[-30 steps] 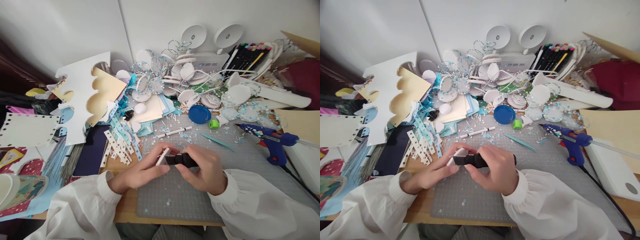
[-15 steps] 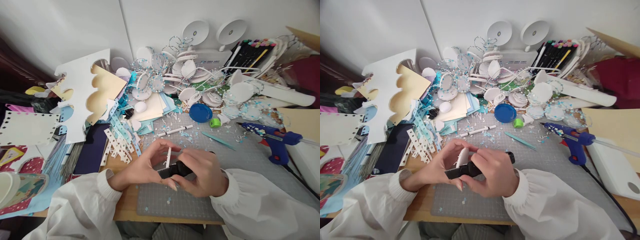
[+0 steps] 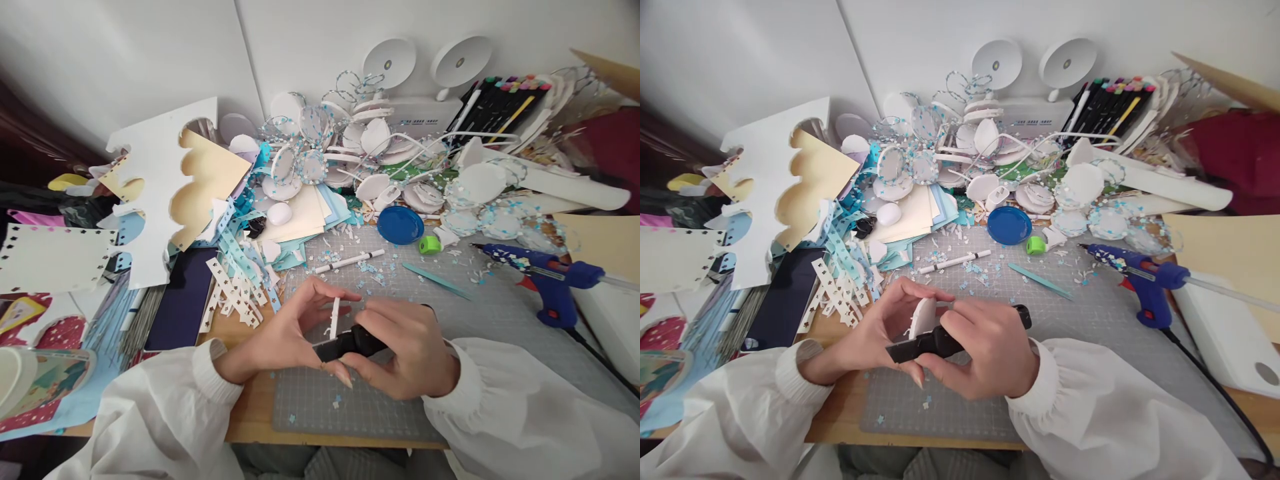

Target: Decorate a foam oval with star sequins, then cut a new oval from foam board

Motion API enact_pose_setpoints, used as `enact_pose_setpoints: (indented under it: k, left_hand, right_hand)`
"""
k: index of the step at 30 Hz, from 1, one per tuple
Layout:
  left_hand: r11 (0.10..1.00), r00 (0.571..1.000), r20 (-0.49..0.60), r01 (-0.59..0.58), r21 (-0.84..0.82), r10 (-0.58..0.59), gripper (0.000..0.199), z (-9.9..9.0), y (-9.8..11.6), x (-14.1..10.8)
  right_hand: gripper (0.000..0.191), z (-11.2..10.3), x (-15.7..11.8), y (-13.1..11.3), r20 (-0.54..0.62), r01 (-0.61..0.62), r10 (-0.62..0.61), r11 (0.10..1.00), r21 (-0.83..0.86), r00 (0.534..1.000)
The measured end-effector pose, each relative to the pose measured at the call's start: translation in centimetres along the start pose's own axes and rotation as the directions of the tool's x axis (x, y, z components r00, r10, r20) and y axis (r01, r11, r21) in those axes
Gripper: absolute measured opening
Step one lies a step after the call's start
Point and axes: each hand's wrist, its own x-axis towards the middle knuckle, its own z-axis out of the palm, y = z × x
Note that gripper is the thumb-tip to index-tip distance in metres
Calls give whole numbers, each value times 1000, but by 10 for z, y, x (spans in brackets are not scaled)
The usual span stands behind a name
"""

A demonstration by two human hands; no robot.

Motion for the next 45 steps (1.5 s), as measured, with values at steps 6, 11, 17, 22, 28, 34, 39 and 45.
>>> enact_pose_setpoints:
  k: [6, 11, 17, 22, 28, 34, 39, 45]
  left_hand:
    - [991, 996, -59, -62, 117, 70, 84, -1, -3, 3]
    - [972, 989, -78, -105, 211, 124, 79, -4, -4, 3]
    - [949, 984, -97, -114, 295, 148, 69, -7, -4, 1]
    - [934, 977, -104, -141, 327, 184, 70, -7, -5, 3]
    - [949, 984, -89, -124, 289, 155, 73, -5, -4, 2]
    - [969, 992, -78, -80, 234, 101, 76, -2, -2, 1]
    - [979, 993, -85, -63, 192, 81, 77, 0, 1, 2]
    - [995, 999, -9, -37, 88, 38, 82, 1, 1, 0]
  right_hand:
    - [40, 0, -2, -1, 23, -11, 12, 999, -32, 1000]
    - [39, 1, -2, -1, 16, -23, 23, 998, -51, 1000]
    - [36, 1, -3, 0, 24, -51, 52, 997, -58, 998]
    - [35, 0, -2, 2, 36, -73, 76, 995, -66, 996]
    - [33, 0, -3, 2, 29, -64, 66, 994, -83, 997]
    - [33, 1, -3, 3, 8, -52, 53, 996, -76, 999]
    - [35, 0, -3, 6, -11, -76, 75, 995, -60, 997]
    - [32, 3, -3, 2, -30, -62, 62, 998, -13, 998]
